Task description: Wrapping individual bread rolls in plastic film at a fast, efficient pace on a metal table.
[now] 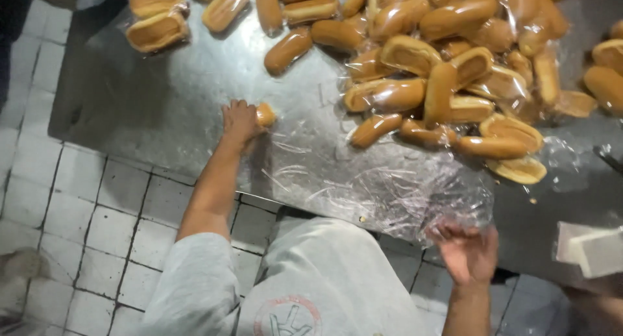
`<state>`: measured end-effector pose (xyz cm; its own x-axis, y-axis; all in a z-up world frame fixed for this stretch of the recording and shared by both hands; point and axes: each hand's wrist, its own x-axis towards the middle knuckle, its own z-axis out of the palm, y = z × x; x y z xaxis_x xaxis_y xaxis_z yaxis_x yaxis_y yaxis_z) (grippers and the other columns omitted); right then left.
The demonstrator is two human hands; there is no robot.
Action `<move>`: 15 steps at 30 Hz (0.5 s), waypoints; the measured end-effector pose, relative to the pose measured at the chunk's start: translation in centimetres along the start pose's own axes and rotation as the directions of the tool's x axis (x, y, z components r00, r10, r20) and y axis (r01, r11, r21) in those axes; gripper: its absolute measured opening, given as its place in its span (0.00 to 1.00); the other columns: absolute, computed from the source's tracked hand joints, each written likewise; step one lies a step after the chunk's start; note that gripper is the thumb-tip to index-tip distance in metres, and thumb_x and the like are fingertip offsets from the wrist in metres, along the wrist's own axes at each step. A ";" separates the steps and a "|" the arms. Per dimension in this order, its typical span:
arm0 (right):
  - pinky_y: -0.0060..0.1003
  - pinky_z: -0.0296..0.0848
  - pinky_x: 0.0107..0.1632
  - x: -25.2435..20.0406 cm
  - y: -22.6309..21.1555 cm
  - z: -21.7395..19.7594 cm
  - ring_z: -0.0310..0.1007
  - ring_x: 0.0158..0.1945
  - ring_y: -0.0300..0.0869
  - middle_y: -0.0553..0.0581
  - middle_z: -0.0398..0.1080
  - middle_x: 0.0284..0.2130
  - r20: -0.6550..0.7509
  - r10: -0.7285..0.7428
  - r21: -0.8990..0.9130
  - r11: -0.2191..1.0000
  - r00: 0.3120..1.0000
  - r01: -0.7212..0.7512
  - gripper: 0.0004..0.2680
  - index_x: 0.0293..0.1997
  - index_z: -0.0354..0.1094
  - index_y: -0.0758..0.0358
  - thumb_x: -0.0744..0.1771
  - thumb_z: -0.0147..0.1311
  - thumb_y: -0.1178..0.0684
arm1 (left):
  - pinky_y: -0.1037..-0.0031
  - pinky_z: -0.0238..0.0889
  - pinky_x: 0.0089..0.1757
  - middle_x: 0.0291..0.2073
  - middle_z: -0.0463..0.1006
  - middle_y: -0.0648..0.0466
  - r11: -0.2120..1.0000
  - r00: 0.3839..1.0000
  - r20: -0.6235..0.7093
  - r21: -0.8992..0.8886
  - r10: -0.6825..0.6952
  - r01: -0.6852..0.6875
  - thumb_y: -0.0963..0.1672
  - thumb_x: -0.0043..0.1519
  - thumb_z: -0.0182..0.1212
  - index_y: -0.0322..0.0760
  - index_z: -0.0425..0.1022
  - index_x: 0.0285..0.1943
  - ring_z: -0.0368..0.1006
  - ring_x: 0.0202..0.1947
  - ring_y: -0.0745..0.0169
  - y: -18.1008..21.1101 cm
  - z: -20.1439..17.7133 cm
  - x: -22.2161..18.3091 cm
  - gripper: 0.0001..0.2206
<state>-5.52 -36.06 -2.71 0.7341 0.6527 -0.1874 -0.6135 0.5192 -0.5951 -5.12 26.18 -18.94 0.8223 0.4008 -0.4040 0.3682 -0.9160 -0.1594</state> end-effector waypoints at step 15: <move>0.53 0.73 0.53 18.8 1.8 0.3 0.75 0.51 0.58 0.62 0.73 0.46 -0.387 -0.478 -0.919 0.267 0.789 -0.289 0.13 0.51 0.73 0.58 0.65 0.67 0.47 | 0.51 0.62 0.57 0.54 0.78 0.39 0.274 0.995 -0.068 -0.961 -0.072 -0.046 0.52 0.60 0.63 0.37 0.64 0.69 0.73 0.58 0.39 10.8 -17.3 -4.3 0.30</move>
<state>7.08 -22.67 -7.06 0.9848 0.0530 -0.1656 -0.1084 -0.5569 -0.8234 2.90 14.85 -3.32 0.8213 0.4661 -0.3290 0.4798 -0.2522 0.8404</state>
